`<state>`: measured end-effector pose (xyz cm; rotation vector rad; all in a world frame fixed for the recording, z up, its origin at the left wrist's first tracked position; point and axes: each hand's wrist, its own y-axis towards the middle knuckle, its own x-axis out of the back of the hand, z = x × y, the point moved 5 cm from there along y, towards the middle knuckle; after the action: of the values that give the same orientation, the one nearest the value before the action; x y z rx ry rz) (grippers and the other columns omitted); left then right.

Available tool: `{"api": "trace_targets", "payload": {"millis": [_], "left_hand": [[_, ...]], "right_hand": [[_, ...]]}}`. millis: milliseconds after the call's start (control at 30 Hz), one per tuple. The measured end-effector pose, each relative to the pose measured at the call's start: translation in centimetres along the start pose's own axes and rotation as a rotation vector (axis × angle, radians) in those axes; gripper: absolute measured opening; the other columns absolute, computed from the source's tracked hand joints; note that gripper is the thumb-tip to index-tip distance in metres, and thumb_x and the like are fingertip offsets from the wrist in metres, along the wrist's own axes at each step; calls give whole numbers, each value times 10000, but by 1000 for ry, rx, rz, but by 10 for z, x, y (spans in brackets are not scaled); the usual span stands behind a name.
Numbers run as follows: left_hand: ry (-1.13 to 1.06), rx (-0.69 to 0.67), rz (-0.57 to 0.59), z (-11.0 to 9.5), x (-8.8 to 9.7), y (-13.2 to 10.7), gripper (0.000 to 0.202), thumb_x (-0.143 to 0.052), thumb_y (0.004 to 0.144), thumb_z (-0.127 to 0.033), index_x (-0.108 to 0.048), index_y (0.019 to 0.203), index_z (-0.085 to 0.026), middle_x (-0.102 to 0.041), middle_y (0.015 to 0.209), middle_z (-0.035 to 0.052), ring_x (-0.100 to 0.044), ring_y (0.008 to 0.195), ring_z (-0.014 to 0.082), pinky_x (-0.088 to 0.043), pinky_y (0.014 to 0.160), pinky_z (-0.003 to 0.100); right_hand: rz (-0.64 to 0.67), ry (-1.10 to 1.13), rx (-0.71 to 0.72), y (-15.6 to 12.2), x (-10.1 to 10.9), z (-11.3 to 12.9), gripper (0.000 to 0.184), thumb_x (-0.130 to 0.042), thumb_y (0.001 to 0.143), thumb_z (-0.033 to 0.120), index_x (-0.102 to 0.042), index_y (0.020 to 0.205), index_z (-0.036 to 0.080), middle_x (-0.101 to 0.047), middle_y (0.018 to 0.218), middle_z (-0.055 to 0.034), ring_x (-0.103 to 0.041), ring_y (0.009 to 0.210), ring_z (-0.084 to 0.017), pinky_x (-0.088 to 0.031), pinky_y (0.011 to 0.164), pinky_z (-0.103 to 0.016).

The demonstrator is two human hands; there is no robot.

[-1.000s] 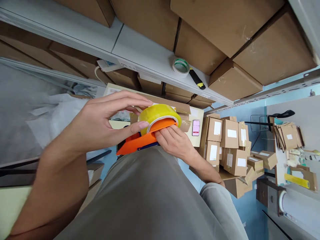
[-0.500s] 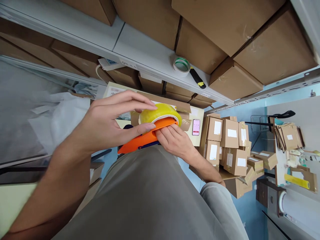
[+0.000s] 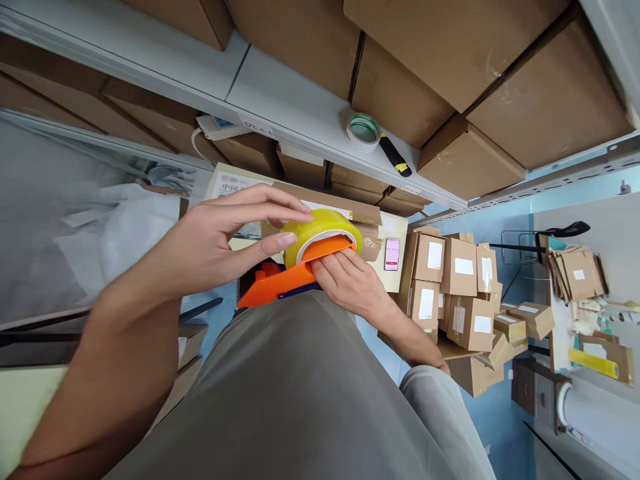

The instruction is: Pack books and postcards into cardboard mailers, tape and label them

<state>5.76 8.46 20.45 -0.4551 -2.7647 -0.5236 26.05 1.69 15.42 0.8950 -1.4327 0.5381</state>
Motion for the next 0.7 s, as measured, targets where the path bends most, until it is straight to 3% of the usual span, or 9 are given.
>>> {"api": "trace_targets", "payload": {"millis": [233, 467, 700], "left_hand": [[38, -54, -48, -6, 2, -6, 225, -661, 1103, -474, -857, 1154, -375, -839, 1266, 24, -794, 1204, 262, -677, 1075, 451], [81, -113, -82, -9, 5, -16, 202, -655, 1098, -361, -846, 1162, -378, -844, 1289, -5, -817, 1156, 250, -679, 1051, 440], [151, -134, 7, -1, 10, -14, 189, -617, 1132, -367, -799, 1137, -316, -848, 1237, 18, -811, 1159, 242, -669, 1056, 410]], "right_hand": [[-87, -75, 22, 3, 9, 3, 282, -522, 1145, 80, -728, 1318, 166, -799, 1099, -101, -746, 1083, -223, -598, 1088, -398], [-56, -38, 8, 5, 9, 4, 282, -517, 1147, 80, -724, 1315, 173, -794, 1087, -102, -744, 1077, -229, -614, 1064, -412], [-19, 9, 40, 7, 7, 5, 285, -497, 1149, 71, -727, 1294, 157, -786, 1091, -110, -736, 1084, -226, -620, 1068, -418]]}}
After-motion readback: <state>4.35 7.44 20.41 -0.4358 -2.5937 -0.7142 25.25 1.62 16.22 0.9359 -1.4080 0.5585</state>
